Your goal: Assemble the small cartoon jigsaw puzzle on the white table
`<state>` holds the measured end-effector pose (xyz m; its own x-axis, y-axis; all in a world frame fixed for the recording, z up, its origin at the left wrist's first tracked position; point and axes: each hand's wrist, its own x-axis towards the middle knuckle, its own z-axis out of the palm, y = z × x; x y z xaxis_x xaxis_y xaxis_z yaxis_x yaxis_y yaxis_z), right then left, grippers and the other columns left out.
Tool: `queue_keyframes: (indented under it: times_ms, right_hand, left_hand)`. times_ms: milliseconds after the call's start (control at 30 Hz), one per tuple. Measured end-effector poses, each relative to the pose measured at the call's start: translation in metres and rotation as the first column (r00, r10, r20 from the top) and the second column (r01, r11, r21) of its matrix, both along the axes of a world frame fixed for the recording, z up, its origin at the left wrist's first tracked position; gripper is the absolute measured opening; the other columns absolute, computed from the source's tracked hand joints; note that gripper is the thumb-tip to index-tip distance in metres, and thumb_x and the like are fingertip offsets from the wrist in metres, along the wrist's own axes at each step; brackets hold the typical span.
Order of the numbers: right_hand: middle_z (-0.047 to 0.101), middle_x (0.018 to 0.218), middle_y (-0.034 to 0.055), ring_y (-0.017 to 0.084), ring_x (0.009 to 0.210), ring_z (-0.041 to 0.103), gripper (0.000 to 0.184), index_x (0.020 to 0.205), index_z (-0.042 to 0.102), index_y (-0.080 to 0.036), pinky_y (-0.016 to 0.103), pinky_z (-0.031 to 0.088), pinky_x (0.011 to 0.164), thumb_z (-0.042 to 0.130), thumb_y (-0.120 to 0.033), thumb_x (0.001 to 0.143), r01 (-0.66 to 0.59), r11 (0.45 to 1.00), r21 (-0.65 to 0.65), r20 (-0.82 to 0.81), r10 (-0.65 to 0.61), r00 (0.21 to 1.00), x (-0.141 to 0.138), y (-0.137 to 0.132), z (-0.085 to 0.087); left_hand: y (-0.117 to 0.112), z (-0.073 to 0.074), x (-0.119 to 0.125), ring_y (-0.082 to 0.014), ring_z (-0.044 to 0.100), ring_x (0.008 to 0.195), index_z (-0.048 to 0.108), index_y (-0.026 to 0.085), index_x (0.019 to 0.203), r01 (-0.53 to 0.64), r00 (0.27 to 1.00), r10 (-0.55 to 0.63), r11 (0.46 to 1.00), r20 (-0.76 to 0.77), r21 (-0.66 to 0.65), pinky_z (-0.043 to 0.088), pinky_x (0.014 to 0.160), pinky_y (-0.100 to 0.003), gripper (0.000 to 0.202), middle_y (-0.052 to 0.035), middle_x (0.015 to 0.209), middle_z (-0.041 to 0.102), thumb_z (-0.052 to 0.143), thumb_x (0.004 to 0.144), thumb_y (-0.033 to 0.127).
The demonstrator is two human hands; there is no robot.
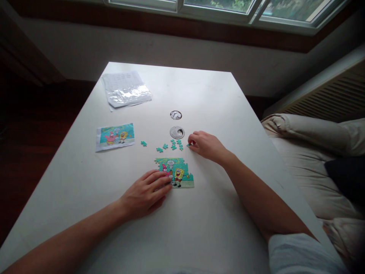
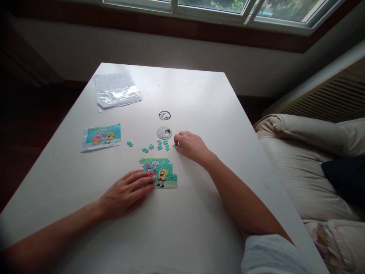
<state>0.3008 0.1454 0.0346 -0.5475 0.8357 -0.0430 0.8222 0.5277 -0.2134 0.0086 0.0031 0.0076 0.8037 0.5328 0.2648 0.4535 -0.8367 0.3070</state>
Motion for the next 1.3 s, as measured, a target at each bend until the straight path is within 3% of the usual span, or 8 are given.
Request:
queue_keyframes:
  times_ms: [333, 733, 833, 967, 1133, 1300]
  right_hand:
    - [0.062, 0.090, 0.0039, 0.017, 0.081, 0.054, 0.007, 0.086, 0.062, -0.020, 0.027, 0.037, 0.068, 0.063, -0.018, 0.079, -0.067, 0.990, -0.126, -0.125, 0.051, 0.991, -0.004, 0.001, -0.001]
    - [0.057, 0.080, 0.0005, 0.015, 0.071, 0.045, 0.011, 0.081, 0.055, -0.021, 0.025, 0.031, 0.065, 0.059, -0.012, 0.075, -0.193, 0.967, -0.164, -0.187, 0.161, 0.969, -0.010, -0.004, 0.002]
    - [0.056, 0.074, -0.0012, 0.013, 0.067, 0.043, 0.009, 0.078, 0.056, -0.020, 0.024, 0.031, 0.063, 0.056, -0.011, 0.079, -0.230, 0.954, -0.191, -0.258, 0.177, 0.950, -0.013, -0.006, 0.005]
    - [0.064, 0.081, 0.0005, 0.013, 0.072, 0.052, 0.007, 0.087, 0.063, -0.020, 0.024, 0.038, 0.066, 0.056, -0.019, 0.087, -0.253, 0.936, -0.244, -0.476, 0.112, 0.872, -0.019, -0.009, 0.003]
    - [0.066, 0.081, 0.0013, 0.013, 0.072, 0.055, 0.014, 0.097, 0.067, -0.018, 0.025, 0.043, 0.067, 0.061, -0.029, 0.091, -0.240, 0.908, -0.343, -0.666, -0.055, 0.744, -0.032, -0.015, -0.008]
    - [0.066, 0.084, 0.0010, 0.013, 0.074, 0.057, 0.017, 0.107, 0.062, -0.019, 0.026, 0.046, 0.070, 0.061, -0.027, 0.092, -0.320, 0.857, -0.404, -0.734, -0.095, 0.673, -0.051, -0.031, -0.015]
  left_hand:
    - [-0.001, 0.003, -0.001, -0.0260, 0.053, 0.132, 0.056, 0.018, 0.135, 0.023, 0.998, -0.024, 0.999, 0.058, 0.034, 0.045, 0.112, -0.047, 0.040, -0.0137, 0.142, 0.059, 0.054, 0.095, 0.021]
    - [0.000, 0.001, 0.000, -0.0244, 0.057, 0.127, 0.059, 0.019, 0.129, 0.039, 0.998, -0.038, 0.999, 0.043, -0.019, 0.045, 0.111, -0.045, 0.034, -0.0123, 0.134, 0.064, 0.053, 0.096, 0.020]
    - [0.001, 0.002, 0.000, -0.0250, 0.057, 0.126, 0.059, 0.018, 0.128, 0.038, 0.999, -0.037, 0.999, 0.033, -0.021, 0.045, 0.111, -0.045, 0.034, -0.0122, 0.134, 0.064, 0.053, 0.095, 0.020]
    - [0.002, 0.003, 0.000, -0.0249, 0.056, 0.128, 0.059, 0.020, 0.128, 0.015, 0.999, -0.013, 0.999, 0.045, -0.037, 0.043, 0.113, -0.047, 0.034, -0.0116, 0.137, 0.062, 0.053, 0.095, 0.019]
    - [0.005, 0.004, -0.003, -0.0235, 0.058, 0.123, 0.060, 0.023, 0.129, -0.152, 0.974, 0.167, 0.982, 0.150, -0.110, 0.044, 0.112, -0.047, 0.034, -0.0096, 0.133, 0.064, 0.053, 0.095, 0.018]
    - [0.011, 0.006, -0.006, -0.0210, 0.062, 0.111, 0.065, 0.022, 0.117, -0.394, 0.833, 0.481, 0.862, 0.272, -0.320, 0.052, 0.098, -0.038, 0.023, -0.0076, 0.118, 0.068, 0.052, 0.098, 0.021]
